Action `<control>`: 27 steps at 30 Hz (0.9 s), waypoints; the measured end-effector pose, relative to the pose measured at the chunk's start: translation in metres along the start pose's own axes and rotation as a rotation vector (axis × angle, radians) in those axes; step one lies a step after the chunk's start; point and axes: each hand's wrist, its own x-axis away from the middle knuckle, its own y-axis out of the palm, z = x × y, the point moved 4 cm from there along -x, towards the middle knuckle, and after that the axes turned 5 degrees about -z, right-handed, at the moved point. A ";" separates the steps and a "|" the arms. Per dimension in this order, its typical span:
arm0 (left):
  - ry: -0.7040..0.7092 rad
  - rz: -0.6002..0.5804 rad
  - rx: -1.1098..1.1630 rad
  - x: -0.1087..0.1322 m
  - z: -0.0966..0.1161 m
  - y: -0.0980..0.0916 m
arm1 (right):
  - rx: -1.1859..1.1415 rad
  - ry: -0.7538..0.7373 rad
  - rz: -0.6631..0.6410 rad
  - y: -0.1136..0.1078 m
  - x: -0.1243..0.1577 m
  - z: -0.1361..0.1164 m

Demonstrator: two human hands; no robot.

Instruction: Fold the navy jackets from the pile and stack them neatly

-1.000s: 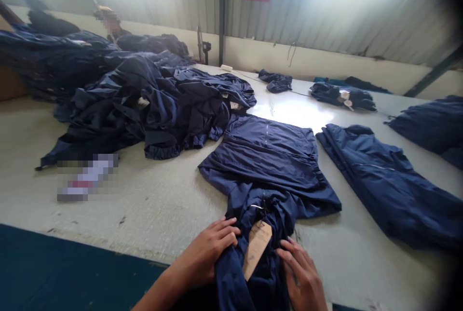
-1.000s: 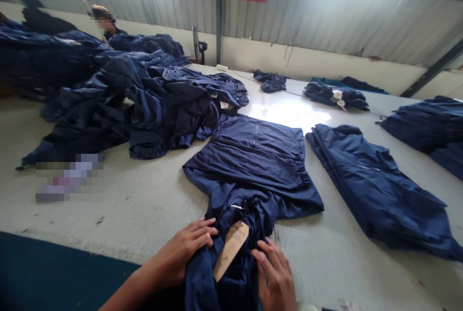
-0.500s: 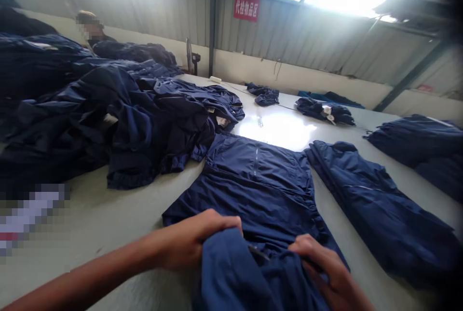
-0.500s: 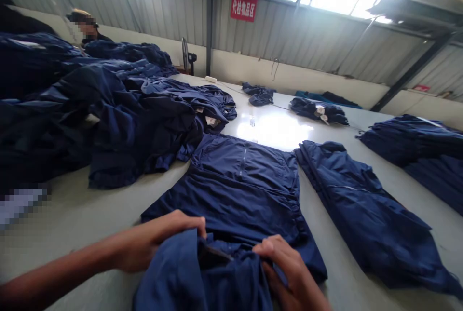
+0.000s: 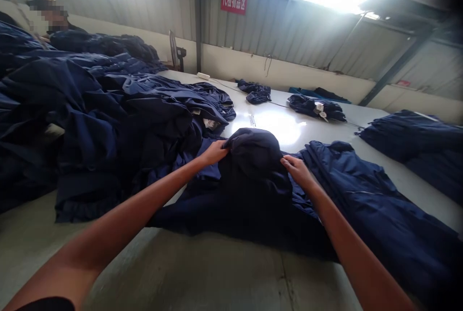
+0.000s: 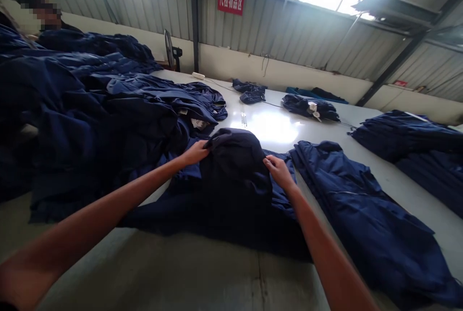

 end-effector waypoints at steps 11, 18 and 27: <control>-0.009 -0.054 -0.456 0.034 -0.042 0.061 | 0.208 0.123 0.007 0.083 0.032 0.039; 0.036 -0.071 -0.567 0.083 -0.018 0.069 | 0.227 0.169 -0.014 0.085 0.086 0.016; -0.068 -0.241 -0.428 0.139 0.000 0.046 | 0.044 0.099 -0.240 0.047 0.153 -0.036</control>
